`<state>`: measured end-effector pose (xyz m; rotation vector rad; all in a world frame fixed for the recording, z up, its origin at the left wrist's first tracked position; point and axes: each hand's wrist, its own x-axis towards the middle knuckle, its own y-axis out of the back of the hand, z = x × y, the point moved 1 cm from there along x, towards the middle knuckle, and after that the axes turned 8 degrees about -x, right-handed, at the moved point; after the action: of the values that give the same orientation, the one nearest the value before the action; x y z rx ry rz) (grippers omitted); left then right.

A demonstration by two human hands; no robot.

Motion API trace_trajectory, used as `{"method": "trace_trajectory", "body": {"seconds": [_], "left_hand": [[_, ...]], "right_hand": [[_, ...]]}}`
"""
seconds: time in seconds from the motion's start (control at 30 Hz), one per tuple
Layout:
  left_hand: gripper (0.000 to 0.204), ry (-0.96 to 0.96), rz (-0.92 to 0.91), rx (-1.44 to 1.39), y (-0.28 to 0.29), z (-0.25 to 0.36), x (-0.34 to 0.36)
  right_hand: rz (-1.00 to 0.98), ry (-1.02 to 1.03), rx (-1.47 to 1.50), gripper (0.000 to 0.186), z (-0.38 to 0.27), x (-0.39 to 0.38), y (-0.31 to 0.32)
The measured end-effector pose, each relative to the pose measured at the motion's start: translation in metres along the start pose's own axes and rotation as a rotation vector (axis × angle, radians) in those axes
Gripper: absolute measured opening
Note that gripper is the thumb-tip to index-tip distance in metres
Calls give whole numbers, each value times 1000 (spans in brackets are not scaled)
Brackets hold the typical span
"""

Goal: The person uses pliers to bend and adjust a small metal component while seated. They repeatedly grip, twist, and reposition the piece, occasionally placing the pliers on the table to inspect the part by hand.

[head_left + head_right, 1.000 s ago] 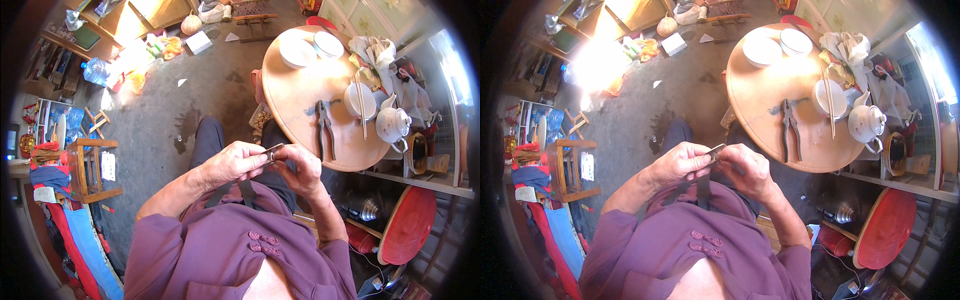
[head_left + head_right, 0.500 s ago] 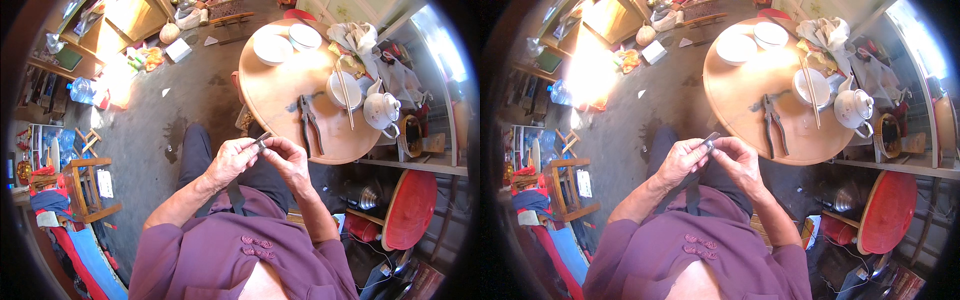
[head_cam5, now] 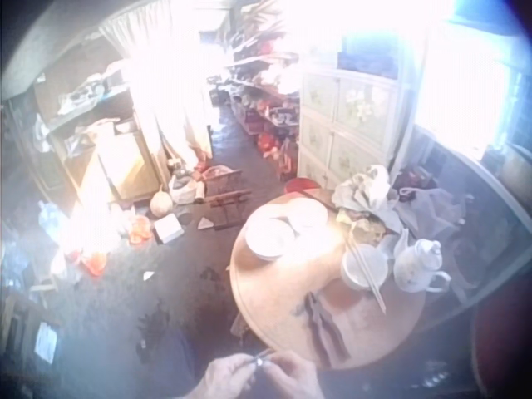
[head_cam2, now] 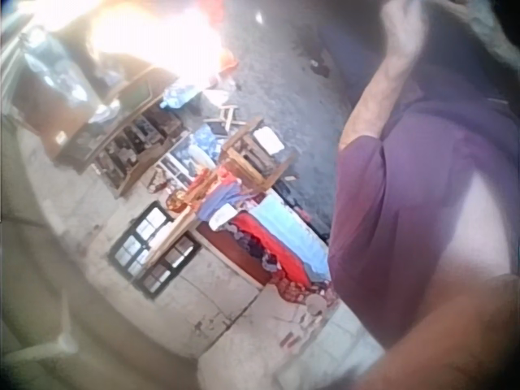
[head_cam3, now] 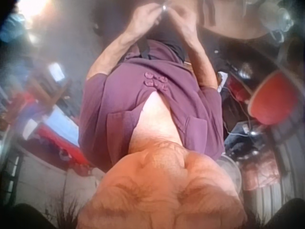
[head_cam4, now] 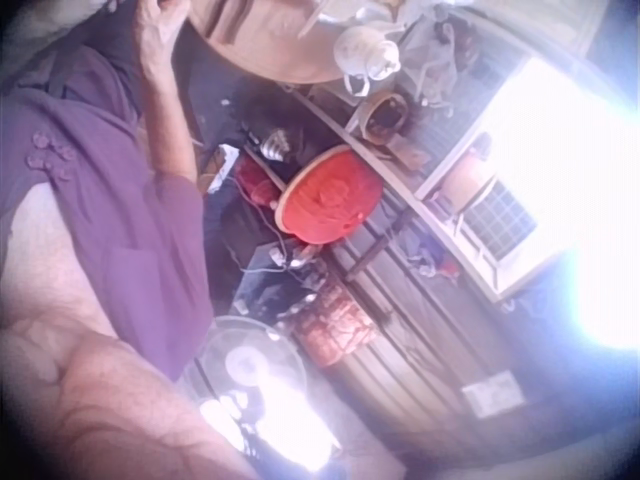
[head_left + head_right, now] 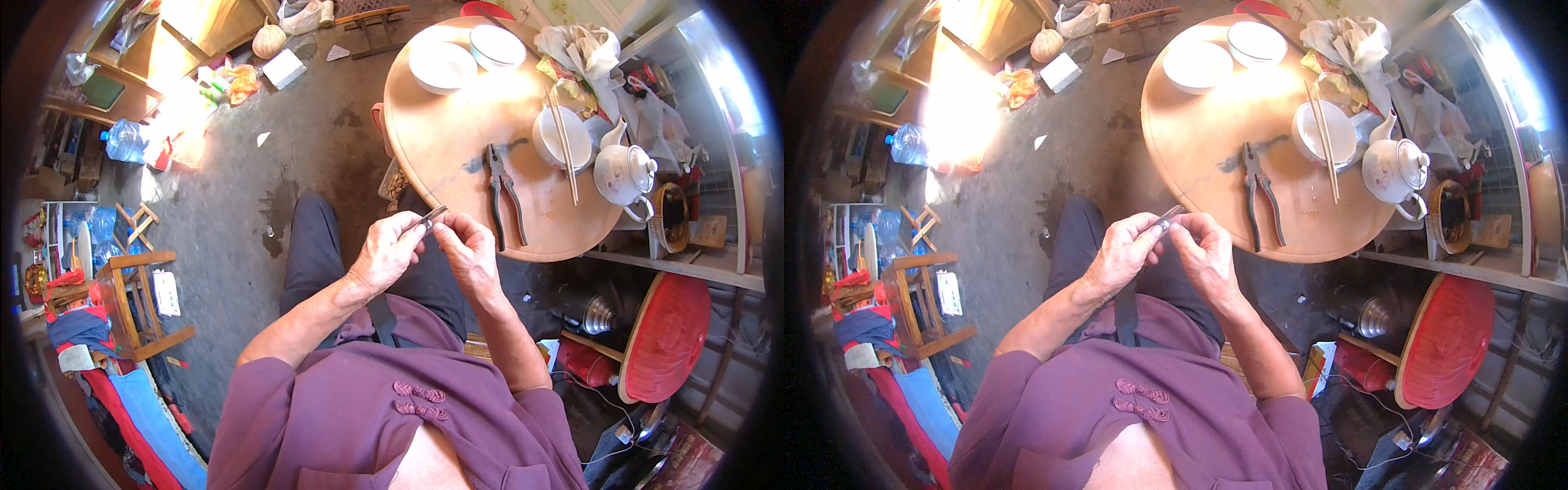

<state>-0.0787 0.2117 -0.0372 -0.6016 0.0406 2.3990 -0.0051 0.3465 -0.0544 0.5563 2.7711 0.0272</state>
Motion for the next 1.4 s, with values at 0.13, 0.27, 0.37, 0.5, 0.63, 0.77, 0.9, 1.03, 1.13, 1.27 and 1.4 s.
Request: {"method": "trace_trajectory", "body": {"seconds": [0.13,0.27,0.37,0.5,0.63,0.77,0.9,1.03,1.13,1.27,1.4], "left_hand": [[20,-90,-1,48,1,-4,1],[18,-117,-6,120,4,-1,3],[17,-170,-2,116,3,-1,7],[16,-270,23,16,4,-10,18],[17,-154,12,-75,12,-22,29],[18,-18,-5,-224,14,-16,30],[18,101,-36,-343,23,-15,31],[19,173,-132,-447,31,-14,32],[19,198,-164,-480,33,-11,29],[19,209,-181,-503,33,-7,32],[19,206,-167,-493,38,-4,31]], "right_hand": [[-40,7,-37,21,-6,1,0],[-72,-18,27,21,-2,4,0],[-100,-26,155,21,3,8,3],[265,244,-500,23,12,21,28],[471,208,-1203,43,48,33,73],[393,35,-1391,44,66,36,78],[384,64,-1455,38,74,44,75],[317,91,-1425,33,66,57,92],[289,79,-1311,30,63,63,108],[118,-36,-865,24,54,59,124],[-82,-179,-95,34,9,12,110]]}}
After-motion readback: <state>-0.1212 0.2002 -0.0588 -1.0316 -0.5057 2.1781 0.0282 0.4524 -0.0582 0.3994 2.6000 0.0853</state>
